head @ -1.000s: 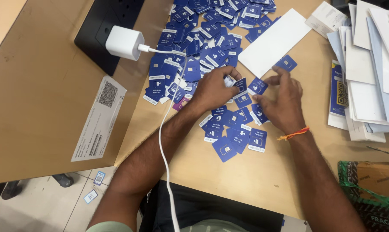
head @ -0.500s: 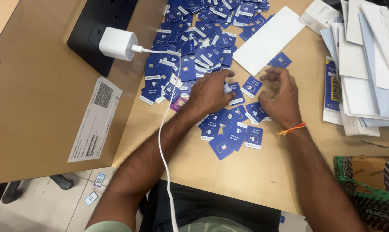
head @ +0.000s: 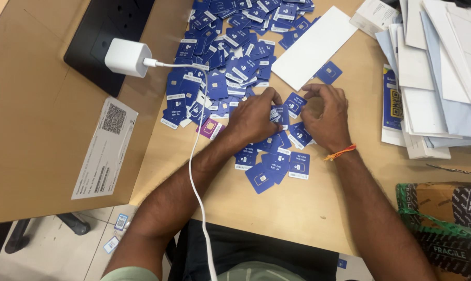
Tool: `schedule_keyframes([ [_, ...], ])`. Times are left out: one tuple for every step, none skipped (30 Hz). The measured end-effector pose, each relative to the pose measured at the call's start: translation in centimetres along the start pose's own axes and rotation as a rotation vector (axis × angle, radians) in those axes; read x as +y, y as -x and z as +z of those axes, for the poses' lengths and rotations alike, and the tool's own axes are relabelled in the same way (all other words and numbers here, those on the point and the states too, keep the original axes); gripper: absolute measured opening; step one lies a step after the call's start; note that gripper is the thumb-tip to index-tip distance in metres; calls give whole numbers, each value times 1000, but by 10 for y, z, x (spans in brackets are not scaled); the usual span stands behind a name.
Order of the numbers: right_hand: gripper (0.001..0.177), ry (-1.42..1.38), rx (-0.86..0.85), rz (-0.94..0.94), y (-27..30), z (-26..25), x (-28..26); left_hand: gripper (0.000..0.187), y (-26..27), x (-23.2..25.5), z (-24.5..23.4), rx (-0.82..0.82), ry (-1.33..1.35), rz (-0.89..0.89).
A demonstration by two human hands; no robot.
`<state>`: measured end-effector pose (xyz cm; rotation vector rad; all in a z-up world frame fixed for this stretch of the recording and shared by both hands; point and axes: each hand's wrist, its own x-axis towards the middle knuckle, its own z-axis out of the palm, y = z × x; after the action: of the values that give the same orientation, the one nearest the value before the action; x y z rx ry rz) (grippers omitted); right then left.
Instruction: The person picks up and organizes blue SIM cards from a large pile on a desk, stacking them together by hand and placing them into a cardboard box.
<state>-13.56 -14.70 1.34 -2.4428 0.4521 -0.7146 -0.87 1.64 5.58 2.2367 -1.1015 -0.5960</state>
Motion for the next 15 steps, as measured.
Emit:
schedule_keyframes([
  [35,-4,3,4,1,1,0,51,-3,-4,1,-26,16,-15],
  [31,-43,22,9,3,1,0,47,-5,-8,3,-52,33,-29],
  [27,-79,44,5,2,1,0,45,-8,-11,6,-36,58,-17],
  [24,-115,66,1,1,0,-1,43,-9,-13,9,-20,84,-5],
  [23,-158,90,28,-2,0,-5,42,-10,-18,4,16,97,2],
  [23,-202,112,55,0,-3,-9,41,-11,-21,2,85,130,76],
  [23,-246,122,82,2,-6,-13,40,-10,-22,4,154,166,145],
  [23,-275,116,19,2,-7,-15,40,-12,-23,5,223,200,216],
  [24,-305,104,-36,5,-7,-18,39,-12,-25,6,221,266,258],
  [25,-335,92,-91,6,-5,-19,39,-13,-27,7,219,332,301],
  [29,-470,42,0,6,-3,-20,39,-14,-27,8,213,400,350],
  [32,-601,-13,92,5,1,-21,39,-15,-28,8,202,452,351],
  [36,-730,-71,187,4,3,-21,40,-16,-30,8,190,504,353],
  [34,-772,-60,212,4,3,-21,40,-17,-31,9,178,556,356],
  [33,-820,-51,235,3,4,-22,41,-19,-31,11,149,652,352],
])
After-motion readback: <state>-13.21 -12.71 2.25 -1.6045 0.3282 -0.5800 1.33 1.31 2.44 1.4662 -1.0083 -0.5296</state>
